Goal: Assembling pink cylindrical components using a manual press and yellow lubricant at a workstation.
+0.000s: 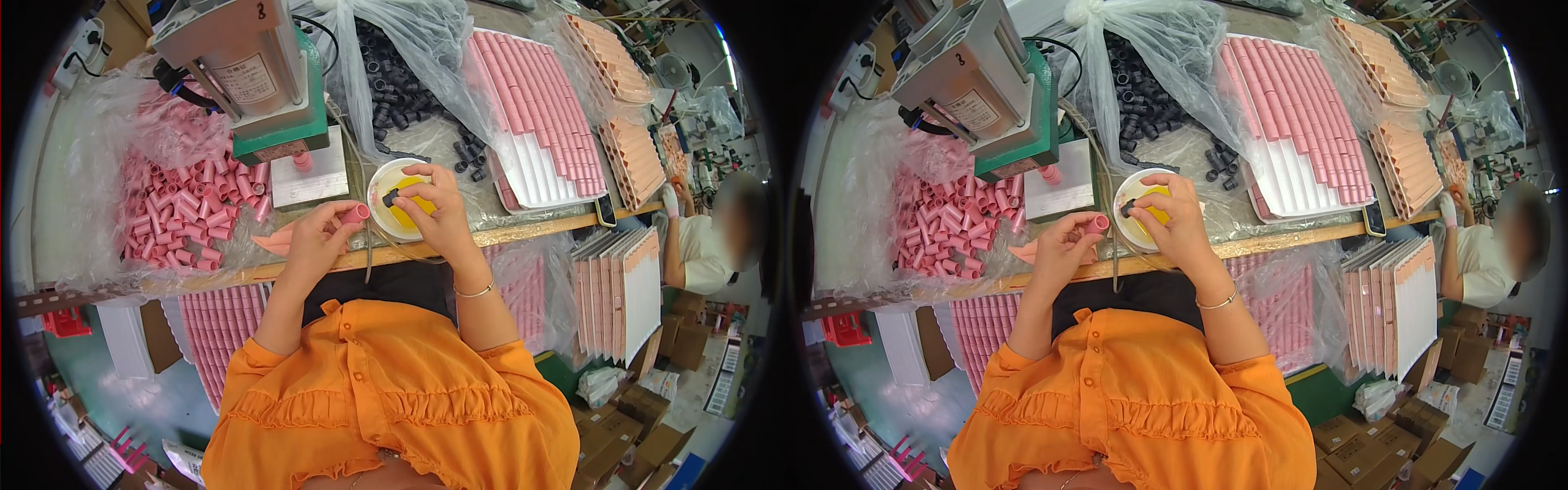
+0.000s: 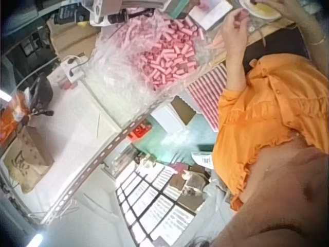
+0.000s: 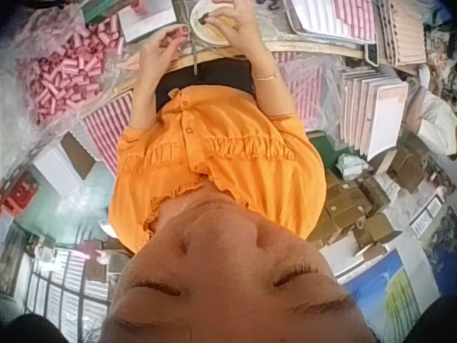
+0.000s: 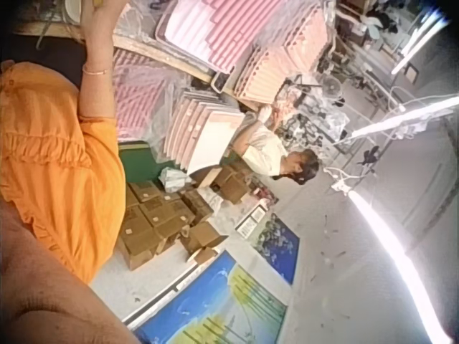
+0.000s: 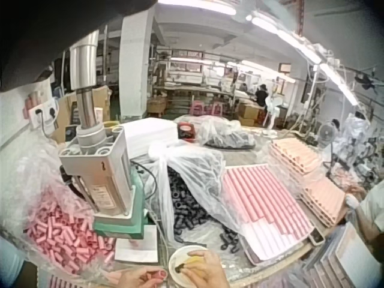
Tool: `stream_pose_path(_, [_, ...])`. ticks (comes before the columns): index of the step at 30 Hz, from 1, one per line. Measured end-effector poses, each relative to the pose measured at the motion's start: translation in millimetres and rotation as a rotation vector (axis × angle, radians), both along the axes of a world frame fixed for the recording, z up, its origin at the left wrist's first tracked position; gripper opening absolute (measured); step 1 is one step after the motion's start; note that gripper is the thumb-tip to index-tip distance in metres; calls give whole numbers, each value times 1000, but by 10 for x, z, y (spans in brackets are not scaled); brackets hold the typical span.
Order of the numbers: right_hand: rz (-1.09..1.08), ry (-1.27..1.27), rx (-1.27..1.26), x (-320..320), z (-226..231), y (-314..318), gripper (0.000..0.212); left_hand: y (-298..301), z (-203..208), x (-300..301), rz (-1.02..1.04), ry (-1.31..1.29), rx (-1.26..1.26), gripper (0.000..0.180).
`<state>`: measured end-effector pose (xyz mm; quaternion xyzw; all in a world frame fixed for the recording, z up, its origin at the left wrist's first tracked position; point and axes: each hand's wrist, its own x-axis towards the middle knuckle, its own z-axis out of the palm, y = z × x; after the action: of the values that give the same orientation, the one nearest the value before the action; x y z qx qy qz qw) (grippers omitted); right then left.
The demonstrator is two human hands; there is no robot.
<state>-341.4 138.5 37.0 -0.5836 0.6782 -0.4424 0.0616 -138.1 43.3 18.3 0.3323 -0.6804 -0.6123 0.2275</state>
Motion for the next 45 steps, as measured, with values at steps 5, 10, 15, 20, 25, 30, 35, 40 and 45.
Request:
stream_pose_path(5, [74, 0, -134, 164, 112, 50, 15, 34, 0, -130, -51, 8, -198, 31])
stream_pose_path(10, [83, 148, -126, 62, 171, 140, 14, 170, 78, -170, 24, -22, -336, 33])
stream_pose_path(15, [-641, 73, -146, -1035, 167, 419, 22, 105, -63, -97, 53, 67, -21, 30])
stream_pose_path(20, [-1160, 401, 462, -2079, -56, 936, 39, 35, -74, -33, 1, 152, -65, 30])
stream_pose_path(25, [-1041, 473, 109, -2142, -182, 1049, 28, -64, -60, -9, 33, 211, 40, 28])
stream_pose_path(30, [-252, -129, 94, -534, 366, 405, 21, -98, -9, 99, 43, 190, 107, 26])
stream_pose_path(35, [167, 127, 108, 337, 307, -31, 40, -82, 127, 264, 14, 140, 37, 24])
stream_pose_path(40, [276, 181, 75, 577, 237, -252, 35, -251, 172, 486, -37, 174, 140, 29])
stream_pose_path(45, [143, 68, 106, 590, 19, -753, 27, -807, 29, 285, 213, 98, -434, 38])
